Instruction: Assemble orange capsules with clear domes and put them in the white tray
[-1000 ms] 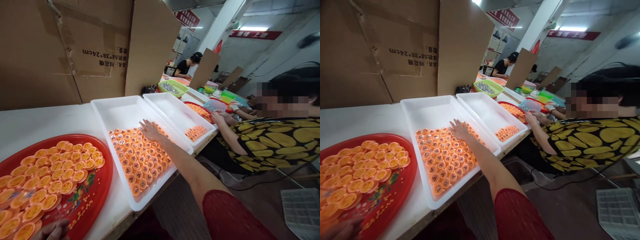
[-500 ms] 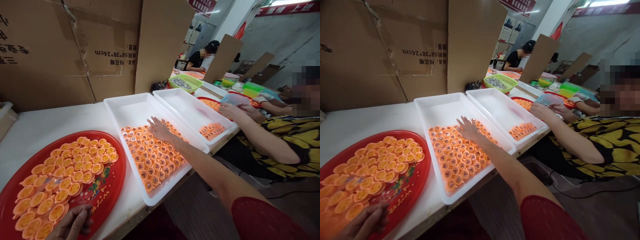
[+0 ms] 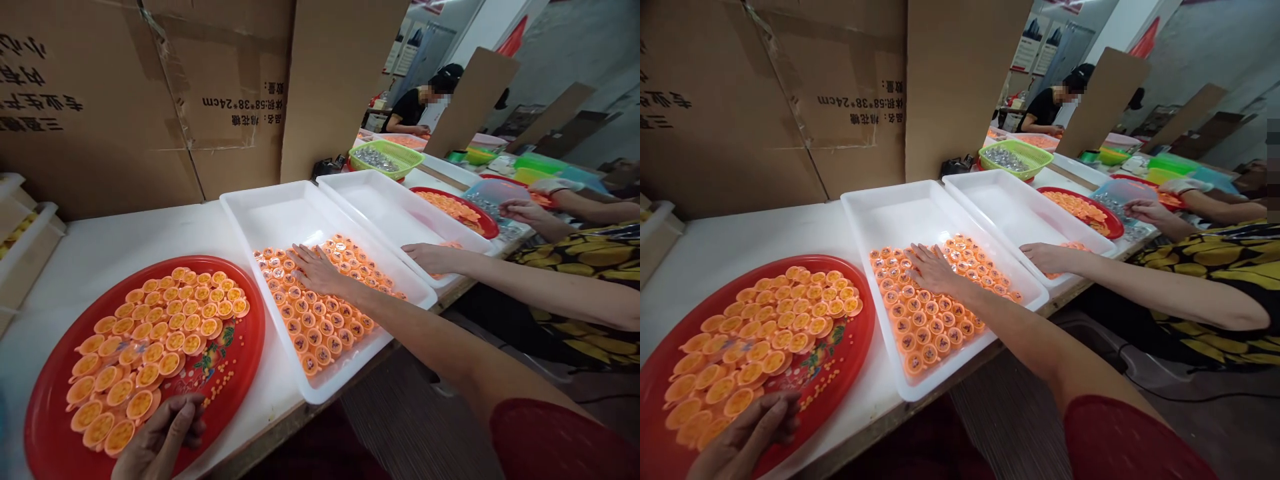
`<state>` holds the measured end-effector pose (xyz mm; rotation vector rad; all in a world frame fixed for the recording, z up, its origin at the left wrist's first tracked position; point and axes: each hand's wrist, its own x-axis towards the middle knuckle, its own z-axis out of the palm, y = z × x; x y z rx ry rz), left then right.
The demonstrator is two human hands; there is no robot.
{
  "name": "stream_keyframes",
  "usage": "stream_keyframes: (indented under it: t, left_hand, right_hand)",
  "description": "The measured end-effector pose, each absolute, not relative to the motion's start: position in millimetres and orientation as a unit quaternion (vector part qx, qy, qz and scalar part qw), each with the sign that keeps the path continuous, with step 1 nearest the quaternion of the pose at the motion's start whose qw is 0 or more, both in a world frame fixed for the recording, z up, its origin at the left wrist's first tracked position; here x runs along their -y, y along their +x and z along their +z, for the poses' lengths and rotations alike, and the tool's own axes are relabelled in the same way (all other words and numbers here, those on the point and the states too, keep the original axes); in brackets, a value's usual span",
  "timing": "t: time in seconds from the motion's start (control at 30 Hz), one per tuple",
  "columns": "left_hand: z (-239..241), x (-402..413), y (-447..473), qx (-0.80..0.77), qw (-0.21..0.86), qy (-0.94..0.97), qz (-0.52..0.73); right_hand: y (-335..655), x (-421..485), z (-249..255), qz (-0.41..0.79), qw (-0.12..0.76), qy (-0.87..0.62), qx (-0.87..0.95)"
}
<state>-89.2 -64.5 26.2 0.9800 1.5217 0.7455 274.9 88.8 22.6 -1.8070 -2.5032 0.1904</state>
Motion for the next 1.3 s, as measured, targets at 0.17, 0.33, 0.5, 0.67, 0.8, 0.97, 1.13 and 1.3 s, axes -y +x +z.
stream_keyframes:
  t: [0.17, 0.33, 0.5, 0.67, 0.8, 0.97, 1.13, 1.3]
  left_hand:
    - [33.5, 67.1, -79.9, -0.643, 0.545, 0.424, 0.331]
    - [36.3, 66.8, -75.4, -0.638, 0.556, 0.416, 0.332]
    - [30.8, 66.3, -76.5, -0.63, 0.569, 0.416, 0.326]
    - [27.1, 68.2, -75.9, -0.63, 0.57, 0.413, 0.328]
    - [28.0, 68.6, -73.9, -0.629, 0.567, 0.42, 0.327]
    - [24.9, 65.4, -74.2, -0.627, 0.572, 0.428, 0.312]
    - [16.6, 67.6, -79.5, -0.644, 0.553, 0.434, 0.301]
    - [13.5, 69.1, -82.7, -0.644, 0.556, 0.442, 0.285]
  right_hand:
    - [250.7, -83.2, 30.4, 0.067, 0.063, -0.556, 0.826]
    - [233.9, -75.0, 29.6, 0.1, 0.057, -0.508, 0.854]
    - [230.8, -99.6, 32.9, 0.079, 0.077, -0.54, 0.834]
    - [225.7, -119.5, 25.2, 0.099, 0.06, -0.533, 0.838]
    - [225.5, -116.4, 22.2, 0.099, 0.056, -0.523, 0.845]
    - [219.2, -115.4, 24.3, 0.084, 0.067, -0.52, 0.847]
    - [216.5, -110.2, 21.4, 0.06, 0.07, -0.5, 0.861]
    - [222.8, -84.8, 20.4, 0.041, 0.094, -0.5, 0.86]
